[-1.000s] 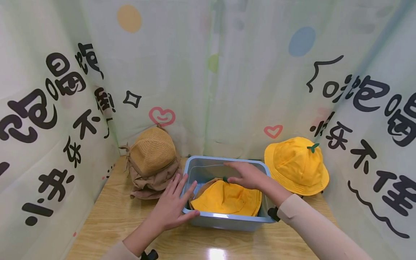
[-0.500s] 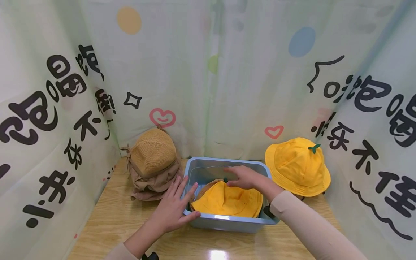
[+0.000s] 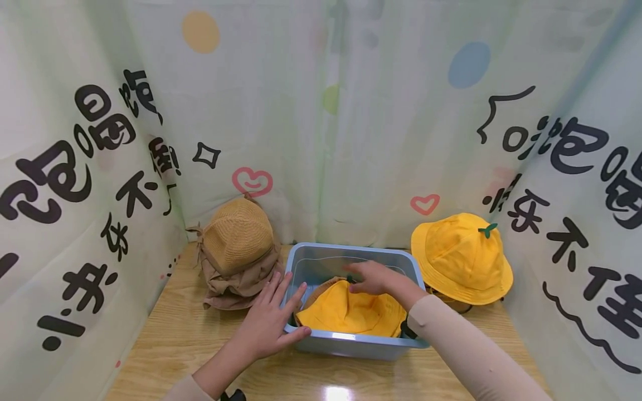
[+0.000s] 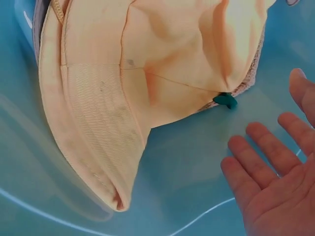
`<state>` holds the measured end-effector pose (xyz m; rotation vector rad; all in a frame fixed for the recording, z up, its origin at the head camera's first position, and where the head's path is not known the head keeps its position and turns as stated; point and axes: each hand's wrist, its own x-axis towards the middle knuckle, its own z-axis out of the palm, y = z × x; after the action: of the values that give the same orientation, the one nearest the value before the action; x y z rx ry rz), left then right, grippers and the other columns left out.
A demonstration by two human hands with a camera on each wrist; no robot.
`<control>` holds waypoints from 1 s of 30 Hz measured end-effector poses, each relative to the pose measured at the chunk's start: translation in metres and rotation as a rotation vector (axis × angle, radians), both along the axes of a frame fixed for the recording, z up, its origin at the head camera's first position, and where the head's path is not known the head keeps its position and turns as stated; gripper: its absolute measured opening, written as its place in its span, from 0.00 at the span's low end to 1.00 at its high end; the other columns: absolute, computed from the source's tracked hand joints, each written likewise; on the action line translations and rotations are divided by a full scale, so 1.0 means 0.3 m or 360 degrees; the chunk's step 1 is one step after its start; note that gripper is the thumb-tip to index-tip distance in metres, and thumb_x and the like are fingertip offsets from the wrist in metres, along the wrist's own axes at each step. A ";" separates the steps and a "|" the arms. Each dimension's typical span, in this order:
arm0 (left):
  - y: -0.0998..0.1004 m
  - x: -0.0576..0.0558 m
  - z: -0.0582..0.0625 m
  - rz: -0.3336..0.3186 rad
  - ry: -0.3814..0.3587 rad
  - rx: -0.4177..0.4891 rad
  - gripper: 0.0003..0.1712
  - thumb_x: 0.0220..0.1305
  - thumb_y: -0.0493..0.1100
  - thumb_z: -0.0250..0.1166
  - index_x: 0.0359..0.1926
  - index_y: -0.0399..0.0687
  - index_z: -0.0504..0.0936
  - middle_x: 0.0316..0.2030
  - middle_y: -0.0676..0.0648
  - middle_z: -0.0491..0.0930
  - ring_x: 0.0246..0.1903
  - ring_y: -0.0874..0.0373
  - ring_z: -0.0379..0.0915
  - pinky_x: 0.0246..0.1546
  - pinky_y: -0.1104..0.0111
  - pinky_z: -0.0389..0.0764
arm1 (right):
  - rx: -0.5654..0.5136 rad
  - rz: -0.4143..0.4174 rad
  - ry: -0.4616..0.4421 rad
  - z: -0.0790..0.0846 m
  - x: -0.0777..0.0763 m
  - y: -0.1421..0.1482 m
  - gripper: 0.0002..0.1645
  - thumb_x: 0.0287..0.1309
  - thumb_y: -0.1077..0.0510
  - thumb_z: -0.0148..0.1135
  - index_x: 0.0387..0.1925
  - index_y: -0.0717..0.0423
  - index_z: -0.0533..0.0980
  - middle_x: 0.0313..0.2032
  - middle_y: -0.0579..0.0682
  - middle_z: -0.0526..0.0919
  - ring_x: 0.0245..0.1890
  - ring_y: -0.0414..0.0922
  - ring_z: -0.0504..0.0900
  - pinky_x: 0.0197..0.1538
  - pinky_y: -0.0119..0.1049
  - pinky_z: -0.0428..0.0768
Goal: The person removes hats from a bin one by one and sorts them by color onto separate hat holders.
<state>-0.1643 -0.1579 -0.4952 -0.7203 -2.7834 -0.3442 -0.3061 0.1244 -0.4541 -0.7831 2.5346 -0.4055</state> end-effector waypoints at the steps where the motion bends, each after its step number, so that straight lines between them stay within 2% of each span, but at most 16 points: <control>1: 0.000 0.001 0.000 -0.0002 0.0001 0.0005 0.49 0.66 0.76 0.49 0.79 0.63 0.48 0.77 0.36 0.49 0.76 0.35 0.42 0.69 0.40 0.59 | 0.0007 0.0002 -0.0007 -0.005 -0.002 0.001 0.34 0.66 0.52 0.65 0.71 0.53 0.68 0.67 0.55 0.73 0.67 0.57 0.70 0.68 0.56 0.68; 8: 0.001 0.005 -0.004 -0.0012 -0.0010 0.0036 0.49 0.66 0.76 0.49 0.79 0.61 0.50 0.78 0.37 0.47 0.76 0.35 0.42 0.69 0.40 0.59 | 0.0104 -0.0021 -0.0069 -0.045 -0.010 0.016 0.35 0.66 0.53 0.64 0.72 0.50 0.67 0.68 0.54 0.72 0.67 0.57 0.70 0.68 0.55 0.68; 15: 0.000 0.001 -0.014 -0.0010 0.0021 0.0027 0.49 0.66 0.76 0.49 0.79 0.61 0.50 0.76 0.35 0.51 0.75 0.35 0.43 0.69 0.41 0.60 | 0.0150 -0.0094 -0.0096 -0.083 -0.017 0.033 0.34 0.65 0.52 0.66 0.69 0.53 0.69 0.65 0.55 0.74 0.65 0.58 0.71 0.68 0.56 0.67; 24: 0.001 -0.008 -0.012 -0.0025 0.0033 0.0026 0.49 0.66 0.76 0.49 0.79 0.60 0.50 0.77 0.35 0.50 0.76 0.36 0.43 0.70 0.42 0.59 | 0.0141 -0.0168 -0.0167 -0.107 -0.020 0.052 0.35 0.64 0.52 0.66 0.70 0.54 0.68 0.65 0.58 0.75 0.65 0.59 0.71 0.68 0.59 0.66; 30: 0.002 -0.006 -0.016 -0.0022 0.0006 0.0023 0.49 0.66 0.76 0.48 0.79 0.60 0.50 0.77 0.36 0.47 0.76 0.37 0.41 0.70 0.42 0.58 | 0.0126 -0.0158 -0.0149 -0.119 -0.020 0.052 0.35 0.64 0.53 0.67 0.70 0.55 0.68 0.63 0.58 0.76 0.63 0.57 0.73 0.68 0.56 0.68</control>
<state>-0.1660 -0.1574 -0.5001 -0.7368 -2.7705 -0.3651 -0.3121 0.1398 -0.4898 -0.5971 2.4919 -0.3630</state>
